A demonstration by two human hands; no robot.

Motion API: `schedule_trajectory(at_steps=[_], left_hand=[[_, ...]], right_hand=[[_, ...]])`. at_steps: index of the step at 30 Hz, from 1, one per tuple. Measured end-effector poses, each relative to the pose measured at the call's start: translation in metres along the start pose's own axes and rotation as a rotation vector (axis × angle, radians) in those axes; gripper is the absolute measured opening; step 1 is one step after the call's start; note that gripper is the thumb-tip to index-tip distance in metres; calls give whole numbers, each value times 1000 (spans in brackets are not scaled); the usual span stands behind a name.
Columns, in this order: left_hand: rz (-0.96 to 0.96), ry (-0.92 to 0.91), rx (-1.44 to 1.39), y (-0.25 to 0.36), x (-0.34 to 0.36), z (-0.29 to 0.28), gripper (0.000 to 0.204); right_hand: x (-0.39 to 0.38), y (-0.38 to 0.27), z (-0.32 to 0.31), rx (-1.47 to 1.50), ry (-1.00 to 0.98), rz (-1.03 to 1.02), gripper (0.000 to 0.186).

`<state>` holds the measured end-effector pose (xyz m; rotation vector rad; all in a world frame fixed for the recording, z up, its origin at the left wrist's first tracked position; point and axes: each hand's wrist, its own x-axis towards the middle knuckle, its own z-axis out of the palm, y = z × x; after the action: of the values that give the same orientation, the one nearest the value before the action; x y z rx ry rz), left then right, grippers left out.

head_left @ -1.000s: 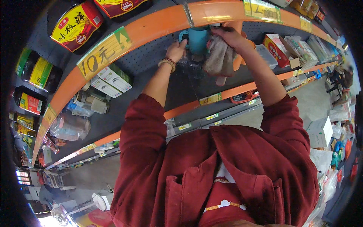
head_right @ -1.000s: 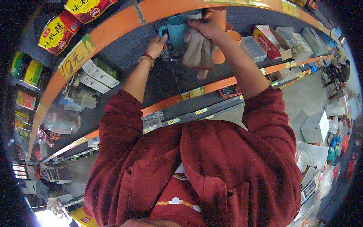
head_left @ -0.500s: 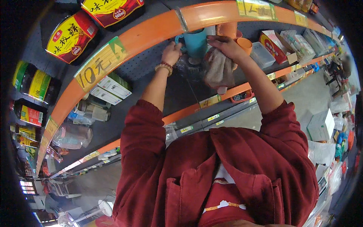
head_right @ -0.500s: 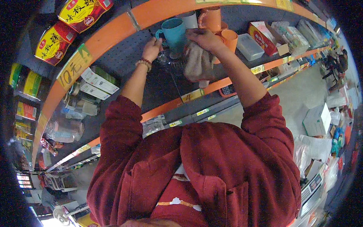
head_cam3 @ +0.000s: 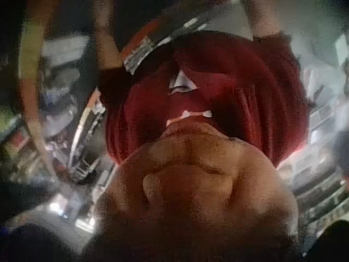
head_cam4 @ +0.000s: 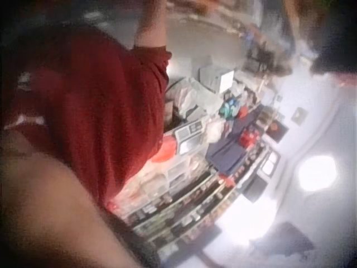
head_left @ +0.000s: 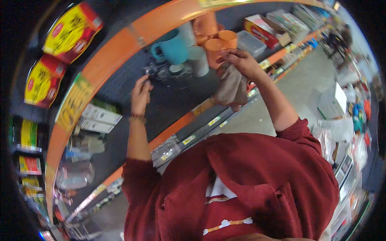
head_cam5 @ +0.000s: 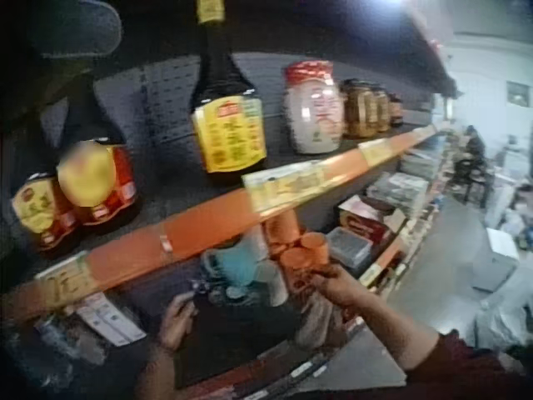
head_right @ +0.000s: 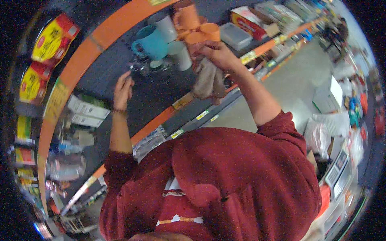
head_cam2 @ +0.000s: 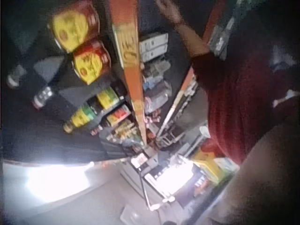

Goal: The person wipes a store shelf with a cloth, then rearranges mugs, plastic containers, and bottles of sauces on the shelf. The person continues wiping the shelf surface and repositioning items to organize the display.

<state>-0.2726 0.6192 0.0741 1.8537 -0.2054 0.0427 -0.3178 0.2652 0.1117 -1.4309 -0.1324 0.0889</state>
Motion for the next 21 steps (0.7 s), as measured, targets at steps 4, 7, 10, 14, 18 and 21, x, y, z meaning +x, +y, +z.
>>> schedule_trajectory(at_steps=[4,7,10,14,18,21], left_hand=[[-1,-71,-80,1,-45,16,31],[-19,-236,-195,22,-75,49,35],[93,-314,-306,19,-89,76,45],[290,89,63,24,-34,65,61],[538,334,515,47,42,48,91],[575,372,701,61,70,70,104]], right_hand=[[-25,19,0,228,101,12,22],[-39,28,26,248,143,82,21],[-46,30,58,277,58,111,20],[-54,31,80,333,2,73,20],[-63,37,85,285,42,132,22],[-76,40,79,254,58,65,22]])
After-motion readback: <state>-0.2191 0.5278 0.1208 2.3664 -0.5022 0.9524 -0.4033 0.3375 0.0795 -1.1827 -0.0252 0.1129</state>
